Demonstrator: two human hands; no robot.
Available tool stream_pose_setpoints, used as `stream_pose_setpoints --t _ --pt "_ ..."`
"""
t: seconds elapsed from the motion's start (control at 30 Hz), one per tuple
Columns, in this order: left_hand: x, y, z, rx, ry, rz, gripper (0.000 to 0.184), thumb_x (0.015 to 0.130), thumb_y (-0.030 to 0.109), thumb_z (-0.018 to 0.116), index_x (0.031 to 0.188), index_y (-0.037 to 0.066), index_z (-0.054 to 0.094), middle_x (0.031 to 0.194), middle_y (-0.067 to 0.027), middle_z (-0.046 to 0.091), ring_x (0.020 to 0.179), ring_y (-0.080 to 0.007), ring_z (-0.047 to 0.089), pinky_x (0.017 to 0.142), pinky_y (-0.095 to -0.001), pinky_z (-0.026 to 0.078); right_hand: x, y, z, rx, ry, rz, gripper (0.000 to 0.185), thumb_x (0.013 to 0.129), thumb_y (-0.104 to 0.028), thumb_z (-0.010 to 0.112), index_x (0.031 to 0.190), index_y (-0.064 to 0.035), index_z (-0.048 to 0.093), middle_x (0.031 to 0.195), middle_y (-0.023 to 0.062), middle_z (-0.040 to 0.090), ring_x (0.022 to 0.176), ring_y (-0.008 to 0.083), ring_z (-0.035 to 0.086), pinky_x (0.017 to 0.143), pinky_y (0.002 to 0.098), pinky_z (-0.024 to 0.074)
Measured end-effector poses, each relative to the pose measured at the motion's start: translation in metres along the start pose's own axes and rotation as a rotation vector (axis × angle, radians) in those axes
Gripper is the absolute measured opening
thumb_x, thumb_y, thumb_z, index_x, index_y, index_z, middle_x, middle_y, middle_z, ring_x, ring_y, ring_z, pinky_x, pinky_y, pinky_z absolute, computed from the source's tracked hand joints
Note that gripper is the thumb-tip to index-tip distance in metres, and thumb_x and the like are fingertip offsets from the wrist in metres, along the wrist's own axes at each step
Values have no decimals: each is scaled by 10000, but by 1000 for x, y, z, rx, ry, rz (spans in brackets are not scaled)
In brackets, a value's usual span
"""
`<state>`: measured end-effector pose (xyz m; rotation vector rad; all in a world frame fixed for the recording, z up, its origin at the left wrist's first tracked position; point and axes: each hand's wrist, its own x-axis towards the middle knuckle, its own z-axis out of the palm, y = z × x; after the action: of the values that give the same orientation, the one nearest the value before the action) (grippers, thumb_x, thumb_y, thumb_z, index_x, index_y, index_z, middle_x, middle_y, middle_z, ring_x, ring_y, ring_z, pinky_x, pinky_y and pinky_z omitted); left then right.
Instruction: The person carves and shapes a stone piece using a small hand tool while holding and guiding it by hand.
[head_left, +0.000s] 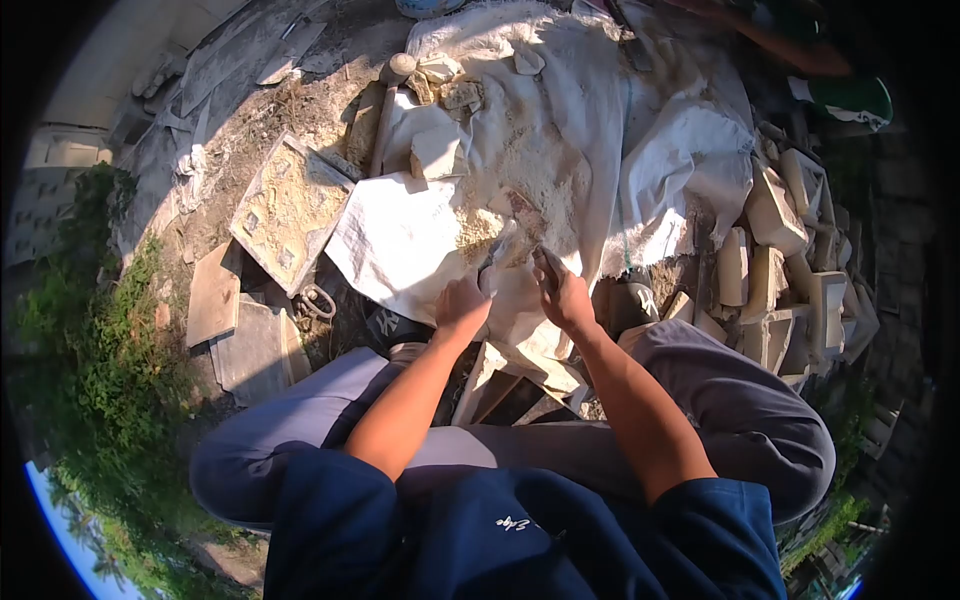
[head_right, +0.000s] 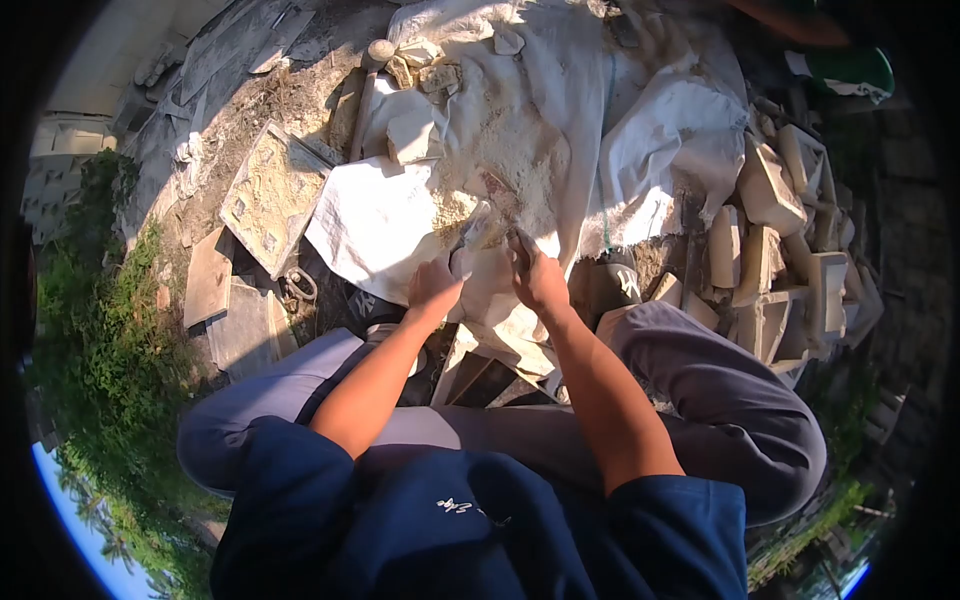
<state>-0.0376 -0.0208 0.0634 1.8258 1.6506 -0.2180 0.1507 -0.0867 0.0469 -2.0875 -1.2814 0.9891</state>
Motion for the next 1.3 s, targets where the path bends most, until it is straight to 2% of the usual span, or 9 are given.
stream_pose_setpoints --t 0.17,0.3,0.53,0.83,0.93,0.97,1.03,1.17,1.3 --pt "1 -7 1 59 -96 -76 514 1001 463 486 1083 1 696 1038 -297 695 1028 -442 671 885 -496 534 -1 -8 -5 -13 5 -13 327 968 -224 590 1265 -89 603 1014 249 684 969 467 635 811 483 525" --pt "3 -14 2 -10 47 -61 535 1019 456 448 985 -7 714 938 -286 707 931 -461 688 843 -526 542 -23 -14 -19 -36 45 94 375 984 -257 593 1335 -123 586 1024 253 680 976 460 638 801 478 532" --pt "0 -19 1 -96 180 5 538 1019 474 448 1013 -11 681 865 -310 682 857 -512 660 781 -571 521 -36 0 0 96 107 32 405 1006 -235 572 1361 -41 551 1130 238 678 1082 408 641 875 400 541" --pt "-4 4 14 -41 107 108 498 1017 468 455 995 33 697 825 -289 692 830 -469 688 760 -547 540 -33 -7 -13 189 60 86 440 992 -247 601 1331 32 568 1183 231 687 1143 315 669 929 333 513" --pt "8 -3 16 44 -37 130 486 1014 462 464 999 40 704 817 -284 694 810 -460 692 746 -540 546 -31 -6 -13 122 74 64 445 990 -239 607 1335 38 567 1167 233 696 1139 240 676 930 318 507" --pt "7 1 9 17 -1 135 481 1008 450 483 994 22 700 804 -276 693 797 -467 687 723 -535 544 -32 -2 -10 123 73 64 445 990 -239 607 1335 38 567 1167 233 696 1139 240 676 930 318 507" --pt "7 10 -6 -11 42 129 477 1003 439 503 989 4 696 791 -269 691 783 -475 681 701 -530 542 -27 13 -1 189 120 21 437 980 -290 598 1343 -46 585 1129 248 684 1109 401 644 920 404 529" --pt "6 15 -7 -169 162 127 492 1014 460 466 1017 25 696 867 -294 692 855 -471 683 777 -550 534 -33 2 -7 227 115 75 449 980 -298 599 1348 -41 577 1138 253 678 1118 391 643 922 394 530" --pt "-3 -1 1 5 -31 160 546 1013 502 449 1037 16 696 882 -285 699 895 -470 680 806 -542 528 -29 3 -9 178 110 50 446 978 -306 603 1339 -44 588 1128 257 681 1109 405 645 921 388 528"
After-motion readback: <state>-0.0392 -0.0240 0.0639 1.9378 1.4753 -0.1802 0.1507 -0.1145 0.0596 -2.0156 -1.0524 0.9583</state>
